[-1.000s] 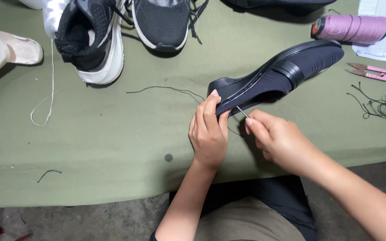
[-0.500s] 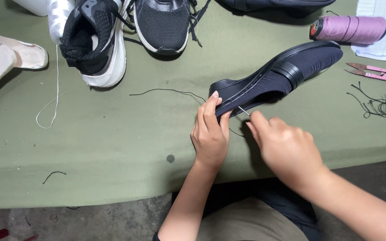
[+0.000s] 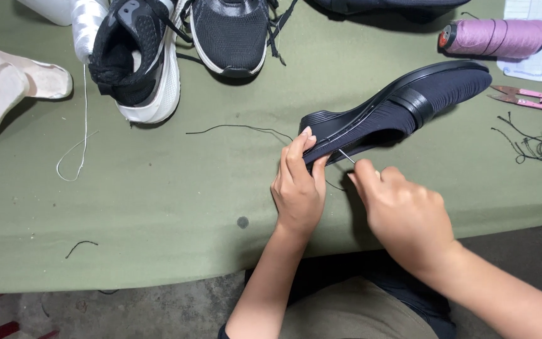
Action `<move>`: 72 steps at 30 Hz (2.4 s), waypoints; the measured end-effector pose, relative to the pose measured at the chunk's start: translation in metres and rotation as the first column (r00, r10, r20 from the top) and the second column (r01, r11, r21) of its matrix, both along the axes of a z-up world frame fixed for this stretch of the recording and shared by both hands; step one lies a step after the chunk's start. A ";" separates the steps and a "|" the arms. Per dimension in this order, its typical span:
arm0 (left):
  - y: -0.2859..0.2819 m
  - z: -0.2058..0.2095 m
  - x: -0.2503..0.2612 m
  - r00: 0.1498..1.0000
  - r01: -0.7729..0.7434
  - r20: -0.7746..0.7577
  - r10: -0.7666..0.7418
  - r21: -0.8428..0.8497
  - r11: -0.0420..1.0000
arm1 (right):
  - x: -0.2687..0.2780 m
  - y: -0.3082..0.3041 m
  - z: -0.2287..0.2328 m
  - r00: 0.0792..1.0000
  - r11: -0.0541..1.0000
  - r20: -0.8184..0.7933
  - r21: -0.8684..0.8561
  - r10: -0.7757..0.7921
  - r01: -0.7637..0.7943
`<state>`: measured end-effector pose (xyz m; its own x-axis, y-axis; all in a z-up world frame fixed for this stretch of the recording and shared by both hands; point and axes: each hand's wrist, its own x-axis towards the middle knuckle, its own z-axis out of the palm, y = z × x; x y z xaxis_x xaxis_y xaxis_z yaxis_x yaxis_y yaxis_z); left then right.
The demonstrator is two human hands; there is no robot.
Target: The person is sewing a dark blue slip-on shoe using a needle and black thread. They repeatedly push the needle through the shoe's sole and upper, pull the thread tight, and adjust the shoe's position on the table.
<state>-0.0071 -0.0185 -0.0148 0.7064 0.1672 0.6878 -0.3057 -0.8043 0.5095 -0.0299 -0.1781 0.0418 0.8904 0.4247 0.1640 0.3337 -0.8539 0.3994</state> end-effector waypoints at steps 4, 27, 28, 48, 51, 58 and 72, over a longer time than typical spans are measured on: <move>-0.001 -0.002 0.000 1.000 -0.016 0.000 0.016 -0.005 1.000 | 0.014 0.007 0.019 0.464 0.429 -0.873 0.481 0.151 0.765; 0.003 0.016 0.002 0.990 0.060 -0.119 -0.079 -0.152 0.987 | -0.004 -0.057 -0.021 0.993 0.773 0.046 0.625 0.106 -0.112; 0.002 0.016 0.003 0.989 0.064 -0.119 -0.086 -0.177 0.982 | -0.005 -0.060 -0.026 0.996 0.726 -0.085 0.685 0.001 0.058; 0.071 0.093 -0.003 0.716 0.037 -0.651 -0.251 -0.325 0.945 | 0.039 0.036 0.027 0.875 0.426 -0.444 0.841 0.195 0.332; 0.083 0.096 -0.013 0.677 -0.010 -0.723 -0.138 -0.197 0.980 | 0.058 0.025 0.030 0.836 0.393 -0.455 0.861 0.307 0.324; 0.078 0.117 -0.011 0.832 -0.062 -0.551 0.059 0.012 0.998 | 0.095 0.016 0.043 0.750 0.450 -0.650 0.711 0.126 0.540; 0.059 0.093 0.008 0.886 0.133 -0.433 -0.165 -0.103 0.986 | 0.110 0.029 0.046 0.662 0.567 -0.713 0.652 0.233 0.503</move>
